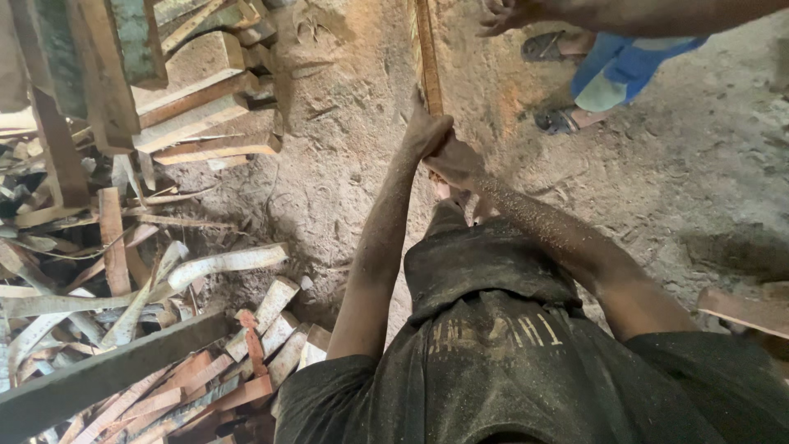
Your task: The person processes lumber by feeding various wooden boards and strips through a woodworking machine, handling them one at a time and moving them through the workspace.
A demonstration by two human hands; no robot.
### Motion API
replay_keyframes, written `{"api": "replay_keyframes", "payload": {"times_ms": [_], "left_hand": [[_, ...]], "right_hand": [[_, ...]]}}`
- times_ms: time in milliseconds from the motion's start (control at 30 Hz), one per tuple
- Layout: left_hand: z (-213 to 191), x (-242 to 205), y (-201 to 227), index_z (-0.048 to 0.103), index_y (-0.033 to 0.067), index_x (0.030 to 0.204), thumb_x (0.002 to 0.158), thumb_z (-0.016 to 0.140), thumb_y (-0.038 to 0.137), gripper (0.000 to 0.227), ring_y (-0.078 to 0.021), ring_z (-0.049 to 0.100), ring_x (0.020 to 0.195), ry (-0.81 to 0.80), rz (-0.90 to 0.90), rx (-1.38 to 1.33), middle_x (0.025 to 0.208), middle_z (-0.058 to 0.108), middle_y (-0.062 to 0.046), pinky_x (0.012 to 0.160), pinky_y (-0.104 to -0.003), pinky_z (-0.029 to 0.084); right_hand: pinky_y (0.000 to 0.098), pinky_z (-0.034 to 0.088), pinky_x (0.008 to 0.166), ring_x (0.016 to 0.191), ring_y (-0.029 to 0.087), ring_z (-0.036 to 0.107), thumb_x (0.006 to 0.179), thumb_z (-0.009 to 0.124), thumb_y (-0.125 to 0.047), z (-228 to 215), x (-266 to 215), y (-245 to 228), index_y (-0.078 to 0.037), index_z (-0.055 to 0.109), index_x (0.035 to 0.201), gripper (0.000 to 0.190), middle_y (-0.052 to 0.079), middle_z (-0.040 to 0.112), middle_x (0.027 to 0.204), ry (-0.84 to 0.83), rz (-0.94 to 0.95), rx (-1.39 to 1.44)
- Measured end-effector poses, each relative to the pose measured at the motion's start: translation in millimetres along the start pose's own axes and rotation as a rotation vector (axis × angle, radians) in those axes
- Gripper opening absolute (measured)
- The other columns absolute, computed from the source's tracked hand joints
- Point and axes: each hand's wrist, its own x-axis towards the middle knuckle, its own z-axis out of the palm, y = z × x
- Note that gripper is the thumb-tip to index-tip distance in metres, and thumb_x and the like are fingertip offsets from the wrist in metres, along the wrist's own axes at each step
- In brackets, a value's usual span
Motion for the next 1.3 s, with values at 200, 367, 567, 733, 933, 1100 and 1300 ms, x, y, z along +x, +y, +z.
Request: {"api": "replay_keyframes", "payload": {"times_ms": [200, 367, 567, 733, 933, 1100, 1300], "left_hand": [[9.1, -59.0, -3.7, -0.020, 0.0080, 0.158, 0.079, 0.065, 0.007, 0.116, -0.0196, 0.059, 0.049, -0.050, -0.080, -0.061, 0.074, 0.064, -0.012, 0.041, -0.033, 0.055], [18.8, -91.5, -36.3, -0.019, 0.0050, 0.157, 0.076, 0.065, 0.007, 0.117, -0.0209, 0.062, 0.052, -0.061, -0.020, -0.067, 0.078, 0.064, -0.013, 0.043, -0.033, 0.057], [30.5, -139.6, -75.2, -0.012, 0.0018, 0.157, 0.074, 0.064, 0.009, 0.112, -0.0237, 0.070, 0.060, -0.020, 0.136, -0.196, 0.084, 0.068, -0.019, 0.050, -0.032, 0.060], [27.1, -176.6, -74.4, -0.016, 0.0064, 0.158, 0.071, 0.064, 0.010, 0.118, -0.0299, 0.071, 0.063, -0.073, -0.015, -0.098, 0.089, 0.070, -0.020, 0.057, -0.039, 0.065], [35.1, -218.5, -91.5, -0.015, 0.0054, 0.159, 0.080, 0.069, 0.012, 0.116, -0.0263, 0.072, 0.063, -0.011, 0.050, 0.024, 0.092, 0.071, -0.024, 0.060, -0.036, 0.065], [46.2, -260.2, -104.8, -0.018, 0.0076, 0.159, 0.080, 0.070, 0.011, 0.118, -0.0303, 0.071, 0.065, -0.055, 0.011, -0.066, 0.102, 0.067, -0.030, 0.058, -0.042, 0.068], [81.6, -319.3, -184.4, -0.020, 0.0086, 0.157, 0.084, 0.084, 0.025, 0.128, -0.0417, 0.064, 0.097, -0.019, 0.150, -0.010, 0.129, 0.047, -0.040, 0.079, -0.049, 0.065]], "right_hand": [[0.0371, 0.055, 0.050, 0.057, 0.022, 0.058, 0.099, 0.045, -0.068, 21.9, -54.6, -6.1, -0.006, 0.064, 0.111, 0.066, 0.011, 0.068, 0.083, -0.058, 0.165, -0.047], [0.0353, 0.057, 0.047, 0.053, 0.019, 0.059, 0.095, 0.048, -0.064, 39.0, -97.9, -23.2, -0.006, 0.059, 0.112, 0.062, 0.007, 0.064, 0.076, 0.012, 0.127, 0.080], [0.0334, 0.059, 0.051, 0.056, 0.019, 0.064, 0.088, 0.064, -0.062, 82.0, -145.1, -19.6, 0.000, 0.057, 0.112, 0.067, 0.008, 0.068, 0.074, 0.069, 0.174, 0.160], [0.0349, 0.060, 0.050, 0.056, 0.018, 0.066, 0.090, 0.057, -0.063, 90.4, -172.6, -38.5, -0.001, 0.057, 0.117, 0.067, 0.006, 0.066, 0.076, 0.059, 0.201, 0.172], [0.0339, 0.059, 0.057, 0.060, 0.019, 0.065, 0.102, 0.053, -0.058, 126.4, -201.8, -23.6, -0.001, 0.052, 0.126, 0.061, 0.010, 0.067, 0.082, 0.032, 0.022, -0.050], [0.0370, 0.059, 0.050, 0.057, 0.019, 0.060, 0.101, 0.049, -0.050, 145.9, -247.2, -31.4, 0.000, 0.050, 0.124, 0.056, 0.009, 0.064, 0.079, -0.048, 0.102, 0.025], [0.0383, 0.062, 0.059, 0.069, 0.022, 0.071, 0.102, 0.071, -0.037, 182.1, -336.6, -16.1, 0.007, 0.061, 0.113, 0.046, 0.022, 0.073, 0.088, -0.126, 0.076, 0.271]]}}
